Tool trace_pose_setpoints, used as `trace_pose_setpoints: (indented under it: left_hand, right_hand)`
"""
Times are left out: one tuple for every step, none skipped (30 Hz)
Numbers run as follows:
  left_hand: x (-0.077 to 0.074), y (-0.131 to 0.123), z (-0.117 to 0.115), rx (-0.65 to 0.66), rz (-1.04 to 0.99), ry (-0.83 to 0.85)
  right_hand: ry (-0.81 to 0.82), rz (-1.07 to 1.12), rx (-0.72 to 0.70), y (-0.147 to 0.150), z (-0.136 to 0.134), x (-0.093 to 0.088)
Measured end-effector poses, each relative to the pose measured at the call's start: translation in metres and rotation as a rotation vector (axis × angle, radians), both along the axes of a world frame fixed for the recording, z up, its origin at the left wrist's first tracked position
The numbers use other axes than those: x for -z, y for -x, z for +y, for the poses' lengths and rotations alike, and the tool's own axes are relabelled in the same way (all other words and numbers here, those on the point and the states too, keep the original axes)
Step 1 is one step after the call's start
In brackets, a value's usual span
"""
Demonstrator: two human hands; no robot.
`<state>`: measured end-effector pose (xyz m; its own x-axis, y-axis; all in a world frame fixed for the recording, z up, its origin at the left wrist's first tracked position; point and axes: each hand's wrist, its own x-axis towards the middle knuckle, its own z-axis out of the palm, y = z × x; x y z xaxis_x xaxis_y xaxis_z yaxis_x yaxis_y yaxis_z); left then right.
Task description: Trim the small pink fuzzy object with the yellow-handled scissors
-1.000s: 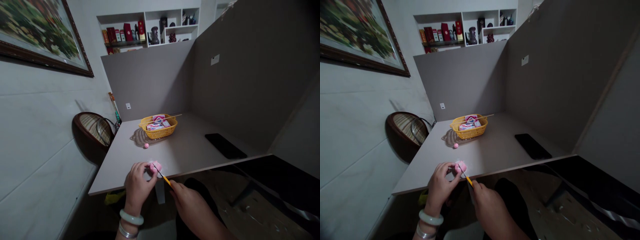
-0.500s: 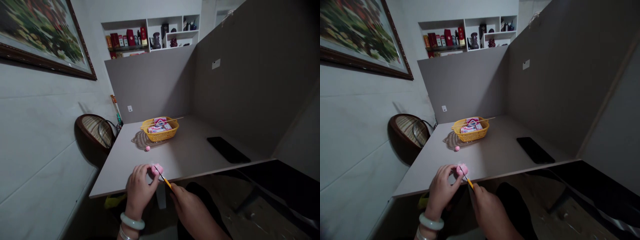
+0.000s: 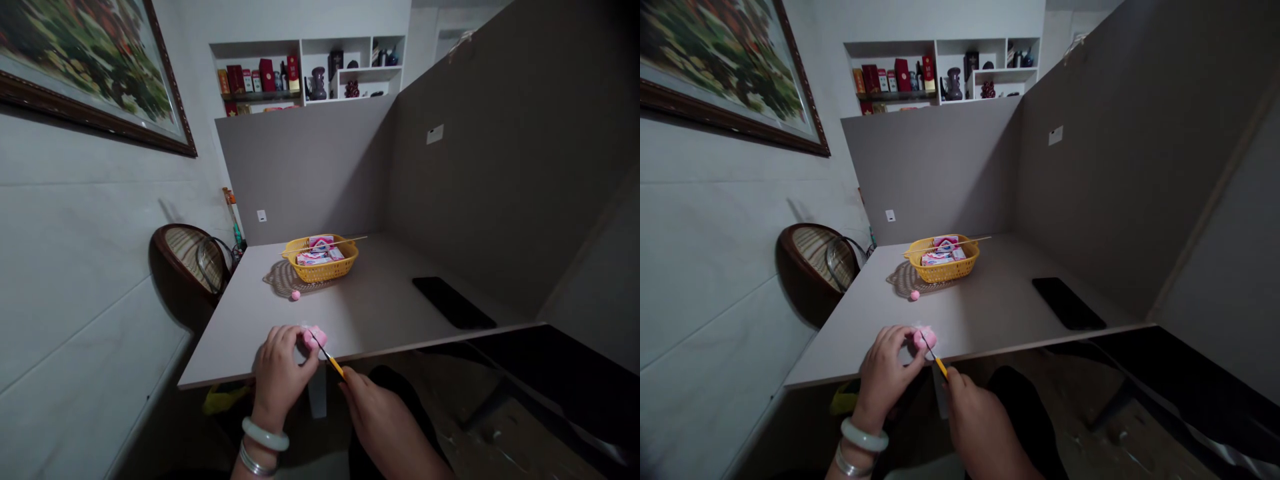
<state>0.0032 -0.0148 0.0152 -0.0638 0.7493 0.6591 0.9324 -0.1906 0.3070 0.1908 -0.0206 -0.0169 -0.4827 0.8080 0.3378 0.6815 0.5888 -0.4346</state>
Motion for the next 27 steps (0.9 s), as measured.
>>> trace_pose_setpoints:
  left_hand:
    - [0.000, 0.000, 0.000, 0.004, 0.000, -0.003]
    - [0.000, 0.001, 0.000, 0.004, -0.001, -0.007]
    - [0.000, 0.001, 0.000, 0.004, -0.002, -0.013]
    - [0.001, 0.001, 0.000, 0.002, -0.004, -0.022]
    - [0.001, 0.001, 0.000, 0.001, -0.005, -0.031]
    - [0.002, 0.001, 0.000, 0.000, -0.005, -0.039]
    - [0.002, 0.001, 0.001, -0.001, -0.005, -0.042]
    - [0.002, 0.001, 0.000, -0.006, -0.004, -0.040]
    - [0.002, 0.001, 0.000, -0.014, -0.003, -0.036]
    - [0.002, 0.000, 0.000, -0.020, -0.002, -0.027]
    - [0.001, 0.000, 0.000, -0.025, -0.002, -0.019]
    - [0.001, -0.001, 0.000, -0.027, -0.003, -0.013]
    - [0.000, -0.001, 0.000, -0.028, -0.004, -0.010]
    - [0.000, -0.001, 0.001, -0.028, -0.006, -0.010]
    - [0.000, -0.001, 0.001, -0.027, -0.010, -0.010]
    - [0.000, 0.000, 0.001, -0.027, -0.013, -0.010]
    - [0.000, 0.000, 0.001, -0.027, -0.018, -0.007]
    - [0.001, 0.000, 0.001, -0.027, -0.022, -0.002]
    - [0.001, 0.001, 0.001, -0.027, -0.024, 0.001]
    - [0.001, 0.001, 0.001, -0.028, -0.024, 0.001]
    - [0.002, 0.000, 0.001, -0.029, -0.022, -0.001]
    - [0.002, 0.000, 0.001, -0.032, -0.018, -0.002]
    - [0.002, 0.000, 0.001, -0.034, -0.014, -0.002]
    - [0.002, 0.000, 0.001, -0.037, -0.009, 0.000]
    - [0.002, -0.001, 0.001, -0.043, -0.005, 0.001]
    - [0.002, 0.000, 0.002, -0.050, -0.001, -0.004]
    - [0.003, 0.000, 0.002, -0.058, 0.002, -0.012]
  right_hand:
    - [0.000, -0.017, 0.006, 0.003, 0.001, -0.004]
    - [-0.005, -0.028, 0.012, 0.006, 0.002, -0.006]
    - [-0.013, -0.033, 0.014, 0.007, 0.003, -0.006]
    - [-0.024, -0.031, 0.012, 0.006, 0.003, -0.004]
    - [-0.036, -0.022, 0.008, 0.004, 0.002, 0.000]
    - [-0.049, -0.009, 0.003, 0.000, 0.001, 0.005]
    - [-0.062, 0.001, -0.001, -0.004, 0.000, 0.010]
    - [-0.074, 0.006, -0.010, -0.007, -0.001, 0.015]
    - [-0.072, 0.004, -0.013, -0.010, -0.002, 0.017]
    - [-0.064, -0.004, -0.014, -0.010, -0.003, 0.017]
    - [-0.049, -0.015, -0.013, -0.009, -0.003, 0.014]
    - [-0.027, -0.029, -0.005, -0.006, -0.002, 0.009]
    - [-0.018, -0.037, -0.004, -0.003, 0.000, 0.003]
    - [-0.012, -0.038, -0.004, 0.001, 0.002, -0.003]
    - [-0.006, -0.040, -0.002, 0.004, 0.003, -0.007]
    - [-0.002, -0.040, -0.003, 0.006, 0.004, -0.010]
    - [0.003, -0.038, -0.006, 0.006, 0.005, -0.011]
    - [0.007, -0.035, -0.012, 0.004, 0.004, -0.010]
    - [0.010, -0.030, -0.018, 0.002, 0.003, -0.007]
    - [0.009, -0.023, -0.021, -0.002, 0.002, -0.004]
    - [0.005, -0.015, -0.023, -0.004, 0.000, 0.000]
    - [0.001, -0.008, -0.022, -0.006, 0.000, 0.002]
    - [-0.001, -0.004, -0.018, -0.005, 0.000, 0.002]
    - [0.003, -0.003, -0.013, -0.003, 0.001, 0.000]
    - [0.009, -0.004, -0.009, 0.000, 0.002, -0.003]
    - [0.021, -0.010, -0.004, 0.004, 0.004, -0.007]
    - [0.037, -0.023, -0.002, 0.008, 0.007, -0.011]
